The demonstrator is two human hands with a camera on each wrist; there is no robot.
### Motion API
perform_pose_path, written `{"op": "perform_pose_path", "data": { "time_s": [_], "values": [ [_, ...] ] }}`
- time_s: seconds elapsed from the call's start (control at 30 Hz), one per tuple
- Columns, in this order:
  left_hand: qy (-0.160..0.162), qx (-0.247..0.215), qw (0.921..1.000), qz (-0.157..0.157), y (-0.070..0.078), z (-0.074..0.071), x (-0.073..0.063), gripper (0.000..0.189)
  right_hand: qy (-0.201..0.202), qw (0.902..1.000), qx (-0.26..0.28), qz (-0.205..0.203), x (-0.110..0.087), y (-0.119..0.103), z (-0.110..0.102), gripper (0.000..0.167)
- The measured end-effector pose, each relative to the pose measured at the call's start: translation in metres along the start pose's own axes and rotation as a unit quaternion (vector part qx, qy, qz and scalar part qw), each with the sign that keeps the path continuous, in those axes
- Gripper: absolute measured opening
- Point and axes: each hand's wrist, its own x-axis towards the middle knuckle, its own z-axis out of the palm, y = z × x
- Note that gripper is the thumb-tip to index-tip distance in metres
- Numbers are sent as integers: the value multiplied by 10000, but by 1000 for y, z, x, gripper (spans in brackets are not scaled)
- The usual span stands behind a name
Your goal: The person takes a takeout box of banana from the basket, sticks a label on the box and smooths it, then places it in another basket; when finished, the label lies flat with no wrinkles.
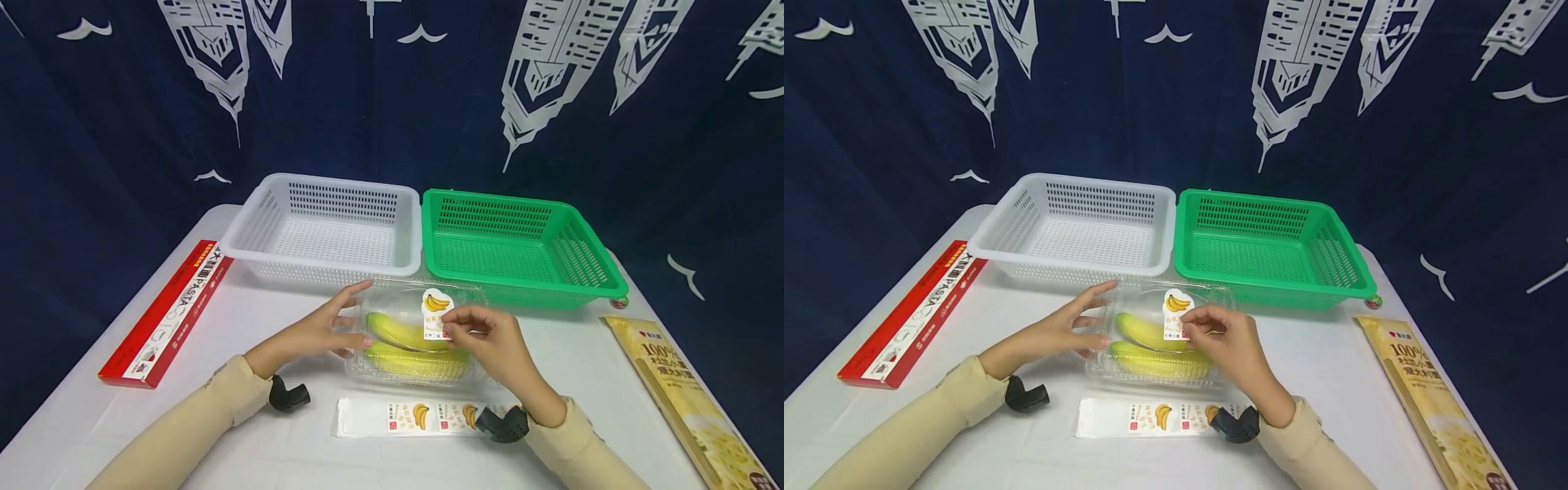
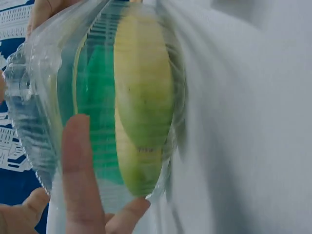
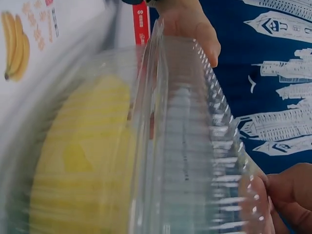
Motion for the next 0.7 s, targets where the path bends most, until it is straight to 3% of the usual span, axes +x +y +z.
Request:
{"op": "perform_pose_path", "data": {
  "time_s": [0.23, 0.7],
  "values": [
    [140, -256, 9994, -189, -1, 6, 7, 104, -169, 9985, -388, 340, 10, 6, -1, 15],
    [176, -205, 9995, -137, -1, 7, 7, 107, -527, 9911, -962, 759, 19, 4, 1, 17]
  ]
}}
